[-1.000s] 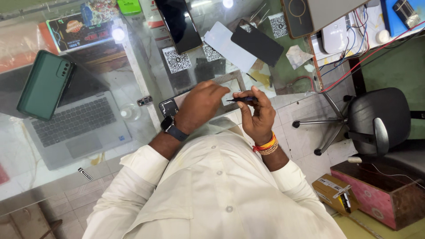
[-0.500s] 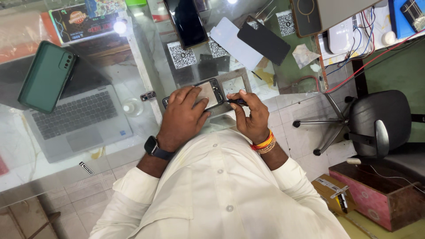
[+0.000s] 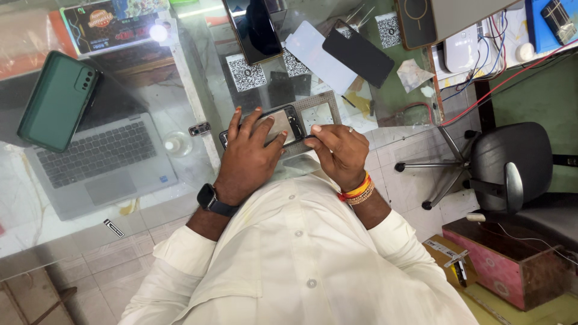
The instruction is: The person uses a screwdriver to remove screws from a disassembled smartphone placed on a glass counter. They then pick up a second smartphone, inspect its edges, and place it back on the counter. The person continues to remove screws from the first phone and sets the screwdriver down.
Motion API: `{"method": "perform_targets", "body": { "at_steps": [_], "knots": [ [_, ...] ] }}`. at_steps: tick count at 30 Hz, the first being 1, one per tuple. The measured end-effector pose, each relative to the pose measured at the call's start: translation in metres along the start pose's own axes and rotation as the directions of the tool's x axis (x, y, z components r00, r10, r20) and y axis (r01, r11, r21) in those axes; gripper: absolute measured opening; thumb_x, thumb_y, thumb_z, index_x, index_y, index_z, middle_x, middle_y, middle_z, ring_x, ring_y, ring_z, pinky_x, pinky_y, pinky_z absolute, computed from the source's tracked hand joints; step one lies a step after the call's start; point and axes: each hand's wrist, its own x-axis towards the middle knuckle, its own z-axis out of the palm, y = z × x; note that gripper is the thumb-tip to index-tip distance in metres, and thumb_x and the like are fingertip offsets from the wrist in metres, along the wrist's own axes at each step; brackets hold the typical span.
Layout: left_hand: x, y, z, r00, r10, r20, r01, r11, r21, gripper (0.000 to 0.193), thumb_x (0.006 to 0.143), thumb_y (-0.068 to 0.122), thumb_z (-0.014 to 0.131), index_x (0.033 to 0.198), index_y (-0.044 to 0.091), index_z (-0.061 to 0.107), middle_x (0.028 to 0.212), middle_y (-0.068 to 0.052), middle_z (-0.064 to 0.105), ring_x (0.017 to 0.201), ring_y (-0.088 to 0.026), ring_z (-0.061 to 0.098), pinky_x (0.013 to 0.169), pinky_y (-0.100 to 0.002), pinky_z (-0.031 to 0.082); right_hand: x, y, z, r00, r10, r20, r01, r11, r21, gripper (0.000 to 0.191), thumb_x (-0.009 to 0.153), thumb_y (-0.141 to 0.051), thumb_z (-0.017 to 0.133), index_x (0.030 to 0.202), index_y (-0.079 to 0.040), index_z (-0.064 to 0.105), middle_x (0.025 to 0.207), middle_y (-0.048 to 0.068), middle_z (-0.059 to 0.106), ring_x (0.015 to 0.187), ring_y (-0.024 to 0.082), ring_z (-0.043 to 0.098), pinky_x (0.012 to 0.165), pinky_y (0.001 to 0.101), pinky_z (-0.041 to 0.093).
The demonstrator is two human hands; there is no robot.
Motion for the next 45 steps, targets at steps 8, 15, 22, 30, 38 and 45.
{"method": "perform_targets", "body": {
  "at_steps": [8, 15, 22, 30, 38, 45],
  "knots": [
    [-0.002, -0.001, 0.001, 1.0, -0.011, 0.012, 0.011, 1.0, -0.01, 0.031, 0.089, 0.024, 0.075, 0.117, 0.012, 0.077, 0.132, -0.017, 0.064, 0.134, -0.038, 0.052, 0.119, -0.057, 0.033, 0.003, 0.0, -0.004, 0.982, 0.019, 0.188, -0.063, 0.971, 0.232, 0.049, 0.101, 0.014, 0.057, 0.145, -0.006, 0.051, 0.128, 0.017, 0.071, 0.113, 0.03, 0.075, 0.092, 0.0341, 0.065],
    [-0.003, -0.001, 0.001, 1.0, -0.003, -0.015, 0.002, 1.0, -0.017, 0.033, 0.088, 0.025, 0.076, 0.118, 0.011, 0.077, 0.131, -0.016, 0.064, 0.134, -0.037, 0.053, 0.117, -0.058, 0.035, -0.001, 0.006, -0.003, 0.988, 0.092, 0.121, -0.092, 0.996, -0.004, 0.05, 0.081, -0.016, 0.092, 0.127, -0.01, 0.071, 0.103, 0.015, 0.073, 0.095, 0.028, 0.074, 0.078, 0.0362, 0.059],
    [-0.003, -0.002, 0.004, 1.0, -0.013, -0.009, 0.012, 1.0, -0.025, 0.032, 0.088, 0.025, 0.076, 0.117, 0.011, 0.076, 0.132, -0.017, 0.064, 0.135, -0.038, 0.052, 0.117, -0.059, 0.034, 0.015, -0.005, -0.005, 0.98, 0.022, 0.199, -0.089, 0.937, 0.336, 0.037, 0.1, 0.011, 0.056, 0.133, -0.005, 0.06, 0.111, 0.015, 0.071, 0.1, 0.027, 0.073, 0.084, 0.0337, 0.06],
    [-0.006, -0.003, 0.005, 1.0, -0.013, 0.003, 0.013, 0.999, -0.031, 0.032, 0.089, 0.025, 0.076, 0.118, 0.012, 0.076, 0.133, -0.017, 0.063, 0.136, -0.037, 0.051, 0.118, -0.059, 0.034, 0.018, -0.009, -0.004, 0.984, 0.114, 0.14, -0.151, 0.944, 0.294, 0.036, 0.098, 0.011, 0.064, 0.127, -0.009, 0.068, 0.106, 0.015, 0.067, 0.09, 0.026, 0.07, 0.079, 0.0277, 0.058],
    [-0.005, -0.003, 0.003, 1.0, -0.005, 0.006, 0.005, 1.0, -0.026, 0.032, 0.09, 0.026, 0.075, 0.119, 0.012, 0.076, 0.133, -0.017, 0.063, 0.136, -0.037, 0.052, 0.118, -0.059, 0.034, 0.013, -0.007, -0.002, 0.983, 0.115, 0.14, -0.153, 0.941, 0.303, 0.04, 0.096, 0.009, 0.07, 0.13, -0.01, 0.066, 0.107, 0.014, 0.064, 0.09, 0.027, 0.067, 0.081, 0.029, 0.057],
    [-0.004, -0.003, 0.001, 1.0, 0.011, -0.002, -0.011, 1.0, -0.007, 0.032, 0.09, 0.025, 0.075, 0.119, 0.013, 0.076, 0.133, -0.016, 0.063, 0.136, -0.036, 0.052, 0.118, -0.058, 0.033, 0.012, -0.003, -0.003, 0.99, -0.031, 0.135, 0.001, 0.976, 0.216, 0.052, 0.089, -0.005, 0.078, 0.136, -0.009, 0.056, 0.112, 0.013, 0.064, 0.096, 0.035, 0.067, 0.094, 0.0394, 0.049]
  ]
}}
